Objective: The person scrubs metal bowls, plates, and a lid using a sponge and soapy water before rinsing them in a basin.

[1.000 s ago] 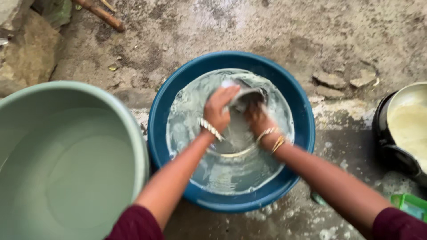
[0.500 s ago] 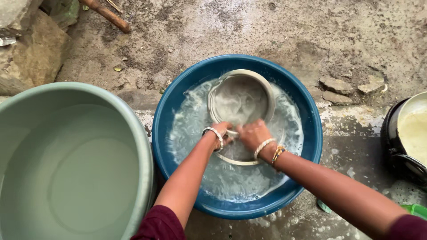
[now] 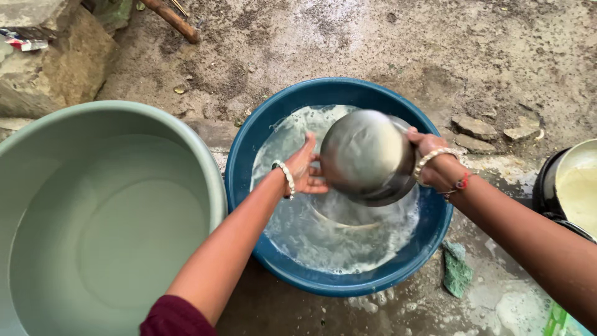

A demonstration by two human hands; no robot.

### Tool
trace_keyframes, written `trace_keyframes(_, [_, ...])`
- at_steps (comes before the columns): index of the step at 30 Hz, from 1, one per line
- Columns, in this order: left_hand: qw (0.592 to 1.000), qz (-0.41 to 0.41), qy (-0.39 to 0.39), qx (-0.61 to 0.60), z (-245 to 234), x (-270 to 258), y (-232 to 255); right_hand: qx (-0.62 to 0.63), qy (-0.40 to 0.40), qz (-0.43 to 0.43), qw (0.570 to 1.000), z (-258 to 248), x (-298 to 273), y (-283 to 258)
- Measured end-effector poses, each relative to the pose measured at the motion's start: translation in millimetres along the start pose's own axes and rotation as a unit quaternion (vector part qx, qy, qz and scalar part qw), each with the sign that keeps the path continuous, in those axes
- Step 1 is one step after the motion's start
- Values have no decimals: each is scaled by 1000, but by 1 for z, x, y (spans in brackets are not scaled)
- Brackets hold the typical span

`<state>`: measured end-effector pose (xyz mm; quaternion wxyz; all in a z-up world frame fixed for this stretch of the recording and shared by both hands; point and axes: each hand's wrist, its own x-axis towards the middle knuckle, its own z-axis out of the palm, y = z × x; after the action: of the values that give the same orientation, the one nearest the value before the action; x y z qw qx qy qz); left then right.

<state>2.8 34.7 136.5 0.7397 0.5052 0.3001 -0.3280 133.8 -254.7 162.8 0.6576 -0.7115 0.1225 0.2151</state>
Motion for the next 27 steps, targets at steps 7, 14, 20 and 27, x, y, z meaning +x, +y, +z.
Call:
trace_keyframes(7, [999, 41, -31, -14, 23, -82, 33, -203, -71, -304, 928, -15, -80, 9])
trace_keyframes(14, [979, 203, -15, 26, 59, -140, -2, -439, -305, -682, 500, -15, -169, 1])
trace_keyframes(20, [970, 243, -7, -4, 60, -145, -2, -364, -175, -723, 560, -8, -172, 3])
trace_keyframes(27, [923, 363, 60, 114, 59, -160, -3, -219, -155, -209, 940, -21, -135, 21])
